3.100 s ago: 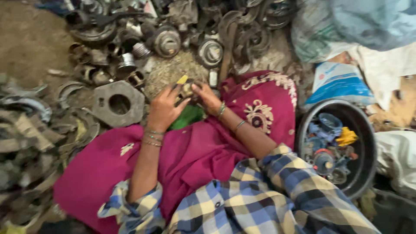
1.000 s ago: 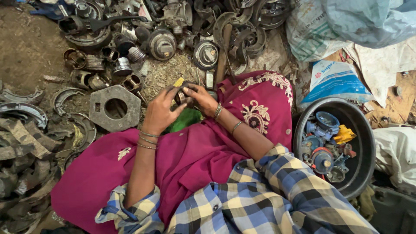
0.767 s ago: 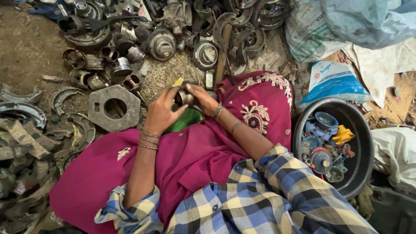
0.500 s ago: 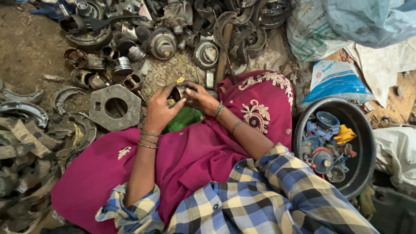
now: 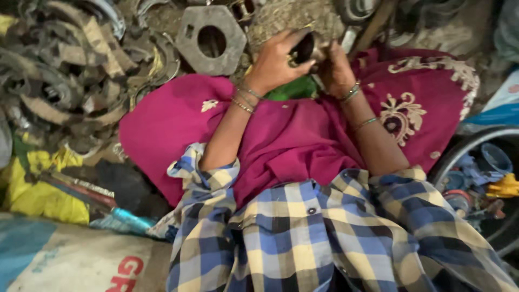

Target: The person sits on the ground and uses a small brush to clean the interior of a cylindrical metal part. They repeatedly rotate the part and scrub its inner surface, then set it down among other similar metal pieces.

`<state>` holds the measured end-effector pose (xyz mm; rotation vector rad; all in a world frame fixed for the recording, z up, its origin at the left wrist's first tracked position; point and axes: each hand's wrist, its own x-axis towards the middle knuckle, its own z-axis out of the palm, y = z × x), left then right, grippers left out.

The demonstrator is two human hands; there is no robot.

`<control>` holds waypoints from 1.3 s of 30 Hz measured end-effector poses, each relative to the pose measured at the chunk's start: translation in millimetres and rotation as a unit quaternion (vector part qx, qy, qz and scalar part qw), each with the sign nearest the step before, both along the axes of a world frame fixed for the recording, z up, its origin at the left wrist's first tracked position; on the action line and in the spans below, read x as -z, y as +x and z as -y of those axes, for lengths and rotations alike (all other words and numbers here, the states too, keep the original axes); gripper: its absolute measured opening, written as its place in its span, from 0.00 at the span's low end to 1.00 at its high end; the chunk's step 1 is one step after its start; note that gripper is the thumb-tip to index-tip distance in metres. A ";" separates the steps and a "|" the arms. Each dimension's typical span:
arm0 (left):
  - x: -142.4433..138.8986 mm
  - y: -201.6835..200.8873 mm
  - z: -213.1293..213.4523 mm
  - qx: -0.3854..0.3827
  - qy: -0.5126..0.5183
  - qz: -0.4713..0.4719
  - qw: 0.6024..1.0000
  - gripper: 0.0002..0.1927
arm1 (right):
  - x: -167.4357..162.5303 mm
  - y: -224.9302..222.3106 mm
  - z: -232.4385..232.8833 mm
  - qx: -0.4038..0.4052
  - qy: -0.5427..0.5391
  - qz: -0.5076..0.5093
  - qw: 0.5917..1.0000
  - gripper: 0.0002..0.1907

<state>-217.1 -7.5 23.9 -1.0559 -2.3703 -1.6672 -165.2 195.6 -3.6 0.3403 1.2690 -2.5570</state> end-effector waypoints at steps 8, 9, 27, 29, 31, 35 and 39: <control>-10.9 -3.1 -0.7 0.028 0.009 0.007 1.000 0.37 | -11.7 -3.0 0.9 0.008 0.051 0.034 0.998 0.38; -11.9 -3.1 -1.2 0.030 0.009 0.004 1.000 0.37 | -12.9 -3.5 1.4 0.009 0.046 0.031 0.998 0.40; -30.7 -1.5 1.9 0.008 -0.011 0.051 0.999 0.27 | -42.8 -5.7 15.2 -0.059 0.018 0.053 0.997 0.33; -31.1 -2.3 1.9 0.016 -0.011 0.062 0.998 0.27 | -41.7 -6.9 15.9 -0.036 0.018 0.047 0.998 0.30; -30.8 -3.0 2.2 0.032 -0.016 0.094 0.995 0.27 | -40.3 -8.4 15.7 -0.001 -0.002 0.084 0.996 0.29; -25.6 -2.3 2.2 0.030 -0.009 0.071 0.997 0.27 | -34.8 -7.6 11.4 -0.008 -0.014 0.098 0.995 0.28; -18.3 -0.5 1.1 0.027 -0.006 0.040 0.999 0.27 | -29.3 -6.4 6.1 0.007 -0.001 0.079 0.997 0.27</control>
